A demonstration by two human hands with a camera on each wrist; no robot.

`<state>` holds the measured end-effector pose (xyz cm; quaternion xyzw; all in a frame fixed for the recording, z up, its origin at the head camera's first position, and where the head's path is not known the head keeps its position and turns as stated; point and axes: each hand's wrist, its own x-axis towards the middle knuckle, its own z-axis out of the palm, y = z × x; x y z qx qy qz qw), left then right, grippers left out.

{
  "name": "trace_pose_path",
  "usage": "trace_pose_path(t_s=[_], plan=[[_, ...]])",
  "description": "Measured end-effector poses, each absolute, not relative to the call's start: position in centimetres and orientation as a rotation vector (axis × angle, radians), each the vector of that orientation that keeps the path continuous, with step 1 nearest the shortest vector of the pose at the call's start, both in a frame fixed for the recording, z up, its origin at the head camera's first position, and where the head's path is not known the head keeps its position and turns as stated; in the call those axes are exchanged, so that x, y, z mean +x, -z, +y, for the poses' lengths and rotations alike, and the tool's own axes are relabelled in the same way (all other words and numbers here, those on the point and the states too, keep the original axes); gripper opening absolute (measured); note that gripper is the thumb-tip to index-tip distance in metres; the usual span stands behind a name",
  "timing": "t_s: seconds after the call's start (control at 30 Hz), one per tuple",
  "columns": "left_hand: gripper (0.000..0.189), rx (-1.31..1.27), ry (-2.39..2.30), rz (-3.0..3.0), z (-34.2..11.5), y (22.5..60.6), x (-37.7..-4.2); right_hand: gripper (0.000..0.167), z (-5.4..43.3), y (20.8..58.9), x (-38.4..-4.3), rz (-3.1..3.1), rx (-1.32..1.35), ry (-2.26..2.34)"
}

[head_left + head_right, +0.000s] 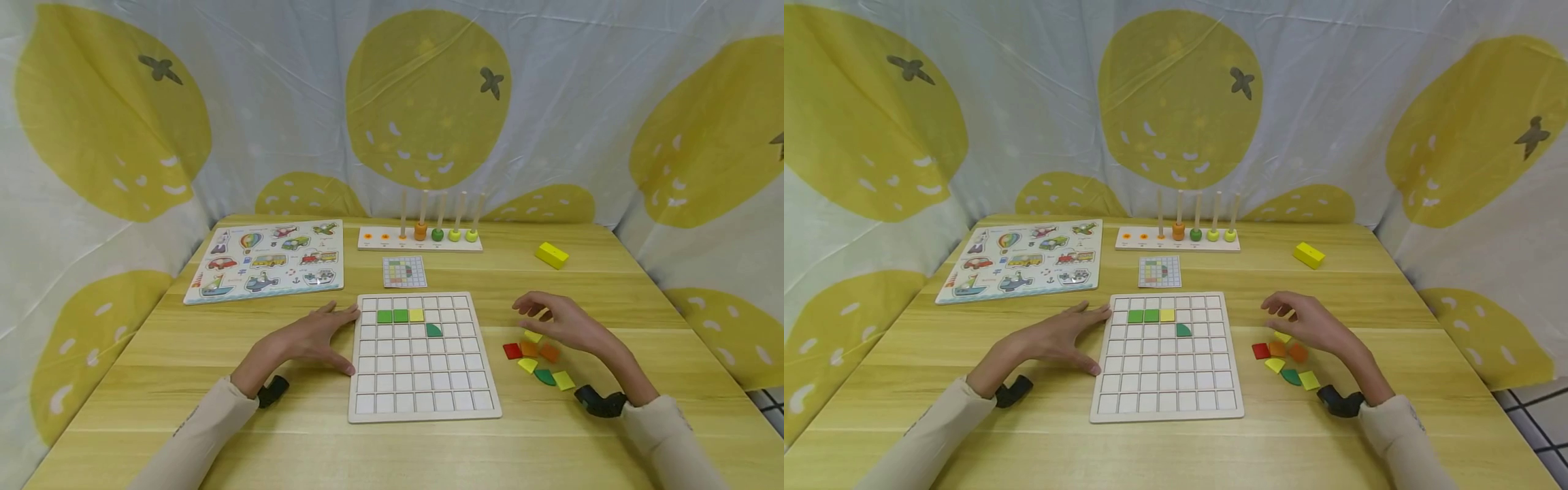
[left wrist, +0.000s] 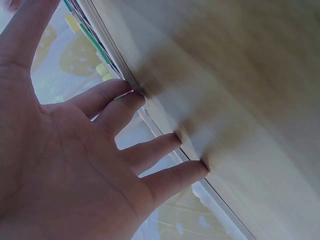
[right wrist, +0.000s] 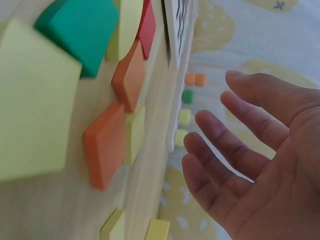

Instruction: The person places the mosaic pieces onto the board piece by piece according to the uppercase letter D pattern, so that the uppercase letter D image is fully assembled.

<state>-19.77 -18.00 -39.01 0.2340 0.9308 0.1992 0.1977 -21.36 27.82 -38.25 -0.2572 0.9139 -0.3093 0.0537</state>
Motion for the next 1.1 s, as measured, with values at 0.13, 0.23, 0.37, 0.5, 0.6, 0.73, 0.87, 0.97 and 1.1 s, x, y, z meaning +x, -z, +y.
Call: trace_pose_path(t_s=[0.13,0.23,0.37,0.5,0.6,0.73,0.87,0.97,1.1], plan=[[0.107,0.655,-0.556,2.604,-18.0,39.0,-19.7,0.026,28.9,38.5,-21.0,2.791,-0.770,0.945],[0.108,0.661,-0.559,2.604,-18.0,38.9,-19.7,0.027,29.4,38.7,-20.7,2.795,-0.783,0.932],[0.107,0.653,-0.561,2.604,-18.0,38.9,-19.7,0.030,29.5,39.1,-20.4,2.790,-0.781,0.902],[0.107,0.647,-0.562,2.604,-18.0,38.9,-19.7,0.033,29.1,39.6,-20.2,2.749,-0.779,0.896],[0.107,0.662,-0.562,2.606,-18.0,38.9,-19.7,0.032,28.6,40.0,-20.2,2.722,-0.805,0.874],[0.107,0.658,-0.565,2.602,-18.0,38.8,-19.8,0.026,27.9,40.4,-20.1,2.736,-0.832,0.789],[0.107,0.649,-0.566,2.600,-17.9,38.8,-19.7,0.021,27.5,40.4,-20.0,2.749,-0.808,0.747],[0.107,0.646,-0.563,2.601,-17.9,38.8,-19.7,0.018,27.3,40.4,-19.9,2.756,-0.799,0.733],[0.107,0.639,-0.568,2.599,-17.9,38.8,-19.7,0.015,27.2,40.3,-19.9,2.771,-0.803,0.708]])
